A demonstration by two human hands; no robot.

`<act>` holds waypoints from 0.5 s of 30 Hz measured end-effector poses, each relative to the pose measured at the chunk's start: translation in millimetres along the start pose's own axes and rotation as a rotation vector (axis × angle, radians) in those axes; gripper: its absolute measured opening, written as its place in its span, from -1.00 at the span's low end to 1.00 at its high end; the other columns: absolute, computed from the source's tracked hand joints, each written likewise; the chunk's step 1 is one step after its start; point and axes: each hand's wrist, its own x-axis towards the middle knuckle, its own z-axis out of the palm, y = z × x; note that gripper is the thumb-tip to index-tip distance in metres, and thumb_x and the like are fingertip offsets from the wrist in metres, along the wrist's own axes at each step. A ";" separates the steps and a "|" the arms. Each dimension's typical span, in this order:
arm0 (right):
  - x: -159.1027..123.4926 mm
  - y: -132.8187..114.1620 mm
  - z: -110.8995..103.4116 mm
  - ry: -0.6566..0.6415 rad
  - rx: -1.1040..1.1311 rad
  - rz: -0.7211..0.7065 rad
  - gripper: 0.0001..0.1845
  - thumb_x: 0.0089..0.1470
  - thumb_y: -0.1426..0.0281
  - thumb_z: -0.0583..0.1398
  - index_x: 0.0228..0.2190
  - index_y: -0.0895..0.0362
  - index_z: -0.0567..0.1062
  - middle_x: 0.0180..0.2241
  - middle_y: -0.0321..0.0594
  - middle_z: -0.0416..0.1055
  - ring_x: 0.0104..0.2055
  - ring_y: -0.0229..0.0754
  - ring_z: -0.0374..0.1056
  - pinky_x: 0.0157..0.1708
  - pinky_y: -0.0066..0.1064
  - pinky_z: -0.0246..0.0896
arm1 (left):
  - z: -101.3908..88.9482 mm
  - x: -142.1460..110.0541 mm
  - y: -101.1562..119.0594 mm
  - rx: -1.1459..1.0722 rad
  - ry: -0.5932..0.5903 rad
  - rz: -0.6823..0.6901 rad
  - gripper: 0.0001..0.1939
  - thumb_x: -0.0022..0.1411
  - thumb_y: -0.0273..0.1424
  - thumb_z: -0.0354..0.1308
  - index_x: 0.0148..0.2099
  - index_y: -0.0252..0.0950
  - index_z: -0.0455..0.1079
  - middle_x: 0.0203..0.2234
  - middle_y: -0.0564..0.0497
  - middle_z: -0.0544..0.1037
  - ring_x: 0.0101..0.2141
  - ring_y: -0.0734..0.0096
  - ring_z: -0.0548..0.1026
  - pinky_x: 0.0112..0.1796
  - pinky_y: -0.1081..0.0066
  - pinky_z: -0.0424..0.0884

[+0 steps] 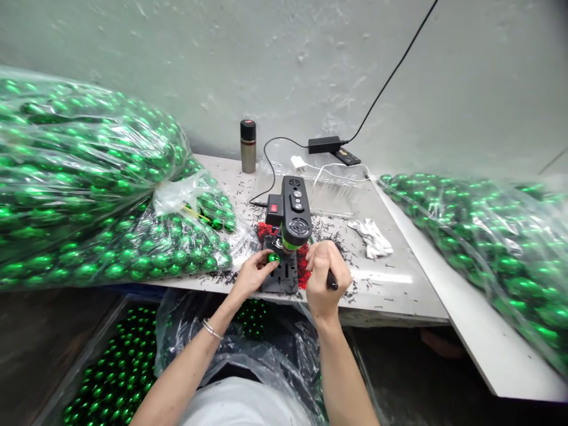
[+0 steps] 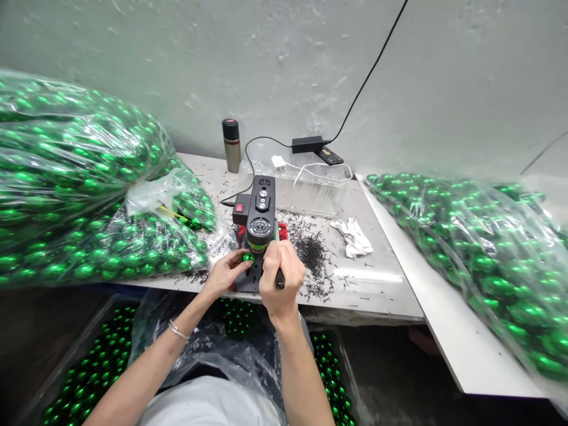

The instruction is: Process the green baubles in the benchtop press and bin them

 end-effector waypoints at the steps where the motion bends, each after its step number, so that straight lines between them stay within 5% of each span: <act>1: 0.2 0.0 0.6 0.005 0.000 0.000 -0.64 0.28 0.49 0.02 -0.57 0.07 0.19 -0.56 -0.35 0.15 -0.47 -0.28 0.21 -0.45 -0.37 0.08 | 1.9 -0.9 -1.0 0.051 0.014 0.033 -0.60 0.12 -0.21 0.27 -0.02 -0.29 0.46 -0.19 -0.07 0.64 -0.16 0.22 0.59 -0.09 0.25 0.49; 15: -13.9 5.7 1.0 0.023 -0.069 -0.035 -0.64 0.27 0.50 0.01 -0.57 0.06 0.20 -0.57 -0.33 0.19 -0.46 -0.26 0.23 -0.46 -0.37 0.12 | 13.8 -7.1 -5.4 0.386 0.054 0.302 -0.70 0.21 -0.33 0.24 -0.01 -0.25 0.44 -0.13 -0.07 0.62 -0.11 0.21 0.57 -0.04 0.22 0.48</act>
